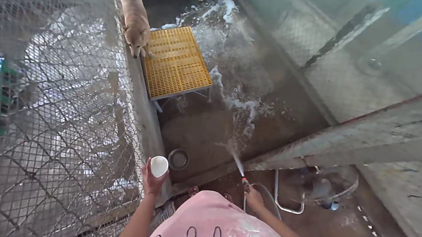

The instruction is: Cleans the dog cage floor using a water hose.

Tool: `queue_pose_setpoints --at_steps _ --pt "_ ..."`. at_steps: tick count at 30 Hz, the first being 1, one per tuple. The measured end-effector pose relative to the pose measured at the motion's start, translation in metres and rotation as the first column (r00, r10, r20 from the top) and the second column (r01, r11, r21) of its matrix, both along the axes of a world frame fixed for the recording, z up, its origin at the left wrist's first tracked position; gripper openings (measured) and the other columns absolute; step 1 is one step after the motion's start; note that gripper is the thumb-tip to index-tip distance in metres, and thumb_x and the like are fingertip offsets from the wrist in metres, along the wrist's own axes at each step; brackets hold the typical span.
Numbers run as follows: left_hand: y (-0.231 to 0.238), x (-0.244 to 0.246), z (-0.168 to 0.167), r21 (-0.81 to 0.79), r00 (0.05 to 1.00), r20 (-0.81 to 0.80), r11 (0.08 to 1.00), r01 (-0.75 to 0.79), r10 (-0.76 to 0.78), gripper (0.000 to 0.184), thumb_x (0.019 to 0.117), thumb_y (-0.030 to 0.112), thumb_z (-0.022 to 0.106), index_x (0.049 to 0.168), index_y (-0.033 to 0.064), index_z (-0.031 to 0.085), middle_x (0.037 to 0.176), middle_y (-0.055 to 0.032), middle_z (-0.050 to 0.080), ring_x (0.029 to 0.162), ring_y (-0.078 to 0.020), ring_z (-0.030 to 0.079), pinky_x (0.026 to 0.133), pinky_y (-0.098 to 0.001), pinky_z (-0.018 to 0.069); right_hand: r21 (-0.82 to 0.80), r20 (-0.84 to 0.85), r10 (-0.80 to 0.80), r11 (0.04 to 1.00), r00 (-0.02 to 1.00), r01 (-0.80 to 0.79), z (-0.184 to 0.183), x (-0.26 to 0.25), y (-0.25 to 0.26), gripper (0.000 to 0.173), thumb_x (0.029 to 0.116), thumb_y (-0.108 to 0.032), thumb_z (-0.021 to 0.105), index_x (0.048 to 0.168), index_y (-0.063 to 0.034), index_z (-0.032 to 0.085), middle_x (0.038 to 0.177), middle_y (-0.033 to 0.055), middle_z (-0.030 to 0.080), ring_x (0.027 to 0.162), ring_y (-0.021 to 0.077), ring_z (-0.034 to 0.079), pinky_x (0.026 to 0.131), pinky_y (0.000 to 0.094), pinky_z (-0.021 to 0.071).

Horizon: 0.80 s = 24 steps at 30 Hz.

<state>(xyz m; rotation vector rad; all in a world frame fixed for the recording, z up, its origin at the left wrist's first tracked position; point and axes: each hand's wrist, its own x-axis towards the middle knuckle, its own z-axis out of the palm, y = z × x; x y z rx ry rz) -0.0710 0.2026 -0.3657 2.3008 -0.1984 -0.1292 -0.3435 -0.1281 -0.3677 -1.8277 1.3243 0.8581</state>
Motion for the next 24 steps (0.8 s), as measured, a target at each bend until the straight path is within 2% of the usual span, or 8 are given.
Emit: queue_pose_setpoints --at_steps 6,15,19,21,24 --pt "0.002 0.002 -0.003 0.007 1.0 0.018 1.0 0.003 -0.003 0.109 0.0645 0.027 0.094 0.153 -0.0034 0.038 0.149 -0.0362 0.041 0.138 -0.0485 0.044 0.114 -0.0544 0.0395 0.137 0.12 0.168 0.973 0.978 -0.184 -0.003 0.017 0.016 0.057 0.1075 -0.022 0.053 0.16 -0.0099 0.035 0.143 0.0263 0.058 0.134 0.0411 0.055 0.113 0.0573 0.0419" --pt "-0.001 0.0 0.004 0.036 1.0 -0.021 0.999 -0.017 0.018 0.109 0.0653 0.025 0.095 0.155 -0.001 0.038 0.15 -0.0359 0.04 0.137 -0.0491 0.045 0.111 -0.0564 0.0416 -0.017 0.119 0.065 0.998 0.991 -0.064 0.01 0.054 -0.003 0.059 0.1087 -0.023 0.05 0.162 -0.0085 0.03 0.141 0.0264 0.059 0.132 0.0417 0.058 0.111 0.0571 0.0446" --pt "0.0 0.001 0.0 0.024 0.999 0.02 0.999 -0.026 0.026 0.109 0.0624 0.023 0.096 0.153 -0.0024 0.04 0.147 -0.0375 0.043 0.135 -0.0508 0.047 0.112 -0.0569 0.0415 0.105 0.185 0.202 0.969 0.962 -0.224 0.015 0.073 0.014 0.059 0.1078 -0.023 0.053 0.162 -0.0104 0.032 0.143 0.0269 0.057 0.13 0.0424 0.058 0.11 0.0578 0.0448" --pt "0.0 0.001 0.0 0.034 0.999 0.001 0.999 -0.032 0.032 0.109 0.0639 0.025 0.096 0.153 -0.0013 0.04 0.148 -0.0368 0.042 0.136 -0.05 0.046 0.113 -0.0564 0.0405 0.163 0.224 0.279 0.934 0.934 -0.318 0.012 0.08 0.02 0.059 0.1071 -0.022 0.055 0.161 -0.0121 0.034 0.142 0.0266 0.058 0.128 0.0422 0.06 0.108 0.0579 0.0462" --pt "0.002 0.001 0.002 0.044 0.999 -0.012 0.998 -0.041 0.042 0.108 0.0642 0.025 0.096 0.154 -0.0006 0.04 0.147 -0.0362 0.043 0.135 -0.0499 0.046 0.112 -0.0568 0.0418 0.172 0.28 0.3 0.919 0.912 -0.355 0.015 0.094 0.02 0.059 0.1065 -0.022 0.056 0.161 -0.0129 0.036 0.14 0.0268 0.059 0.123 0.0415 0.062 0.104 0.0574 0.0486"
